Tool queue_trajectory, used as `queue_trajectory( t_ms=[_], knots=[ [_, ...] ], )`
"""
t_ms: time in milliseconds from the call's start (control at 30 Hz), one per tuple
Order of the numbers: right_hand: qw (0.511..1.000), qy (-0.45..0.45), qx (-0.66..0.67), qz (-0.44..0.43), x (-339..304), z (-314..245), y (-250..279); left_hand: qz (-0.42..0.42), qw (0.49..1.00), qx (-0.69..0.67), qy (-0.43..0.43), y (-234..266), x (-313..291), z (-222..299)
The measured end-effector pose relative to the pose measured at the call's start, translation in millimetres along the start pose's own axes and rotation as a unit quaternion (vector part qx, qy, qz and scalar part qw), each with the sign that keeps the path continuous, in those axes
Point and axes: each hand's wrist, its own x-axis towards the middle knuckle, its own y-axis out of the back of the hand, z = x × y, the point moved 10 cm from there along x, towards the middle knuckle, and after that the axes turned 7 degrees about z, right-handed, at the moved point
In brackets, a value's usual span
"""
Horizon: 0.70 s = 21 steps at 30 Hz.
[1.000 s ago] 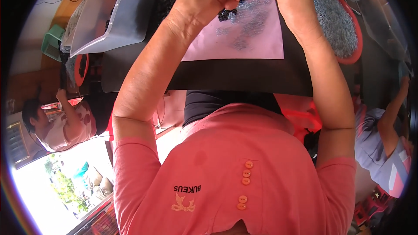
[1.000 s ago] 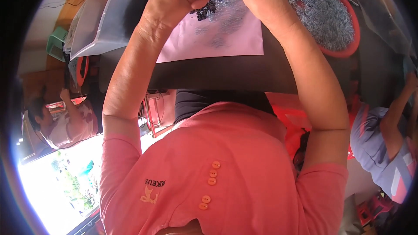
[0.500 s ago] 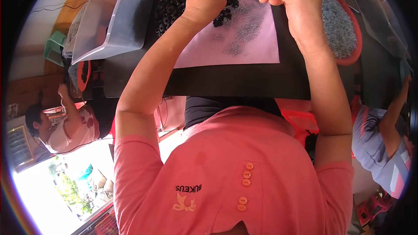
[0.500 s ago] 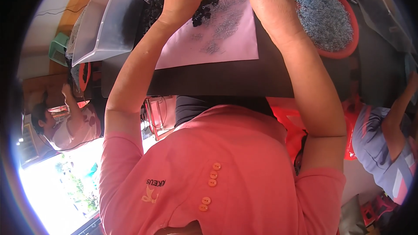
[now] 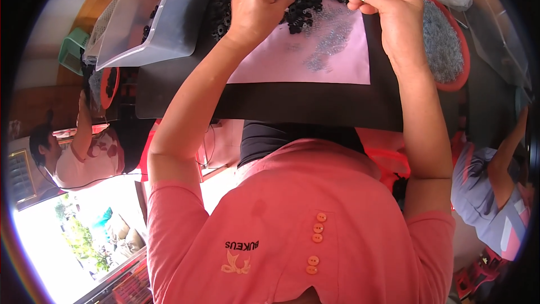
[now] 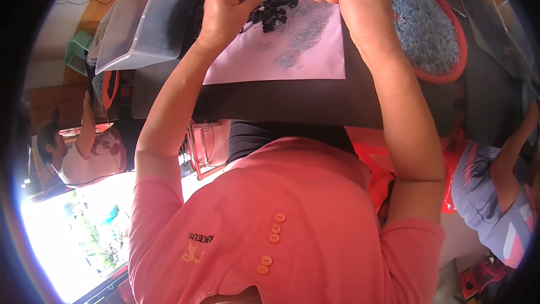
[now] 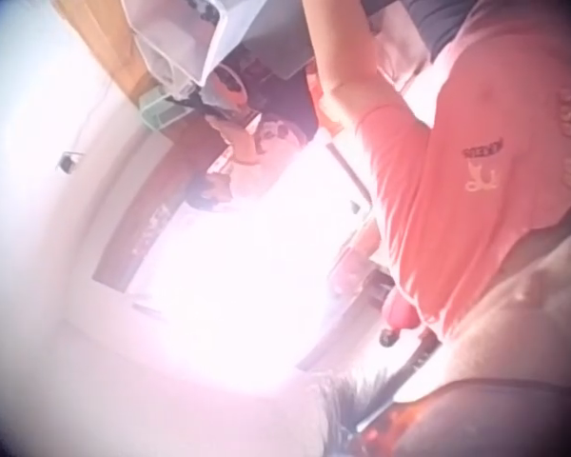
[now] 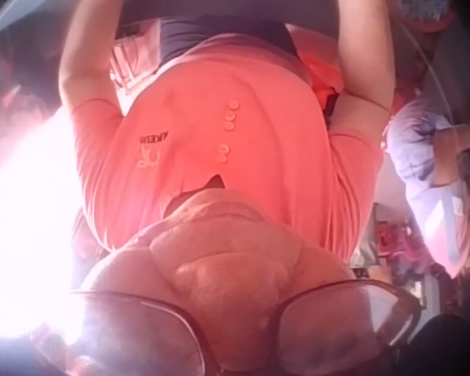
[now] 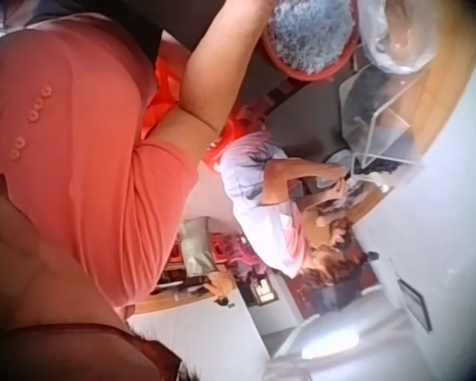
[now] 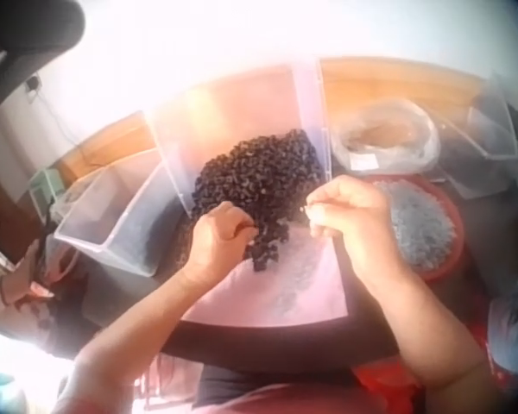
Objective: Assembling small black plastic components by hand by inserting silver metal bits into them.
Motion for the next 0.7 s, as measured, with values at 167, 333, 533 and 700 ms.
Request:
queue_trajectory(
  t_ms=[167,333,533,700],
  knots=[
    [0.998,0.044,-0.045,-0.022,6,11,7,0.009,0.987,0.106,-0.121,-27,25,35],
    [0.998,0.043,-0.047,-0.018,3,-1,3,-0.029,0.978,0.155,-0.136,-46,31,29],
    [1.000,0.013,0.018,0.003,-3,-8,1,-0.016,0.981,0.148,-0.125,-46,34,26],
    [0.999,0.004,0.032,0.003,-2,-6,0,0.040,0.978,0.133,-0.157,-39,33,26]
  ],
)
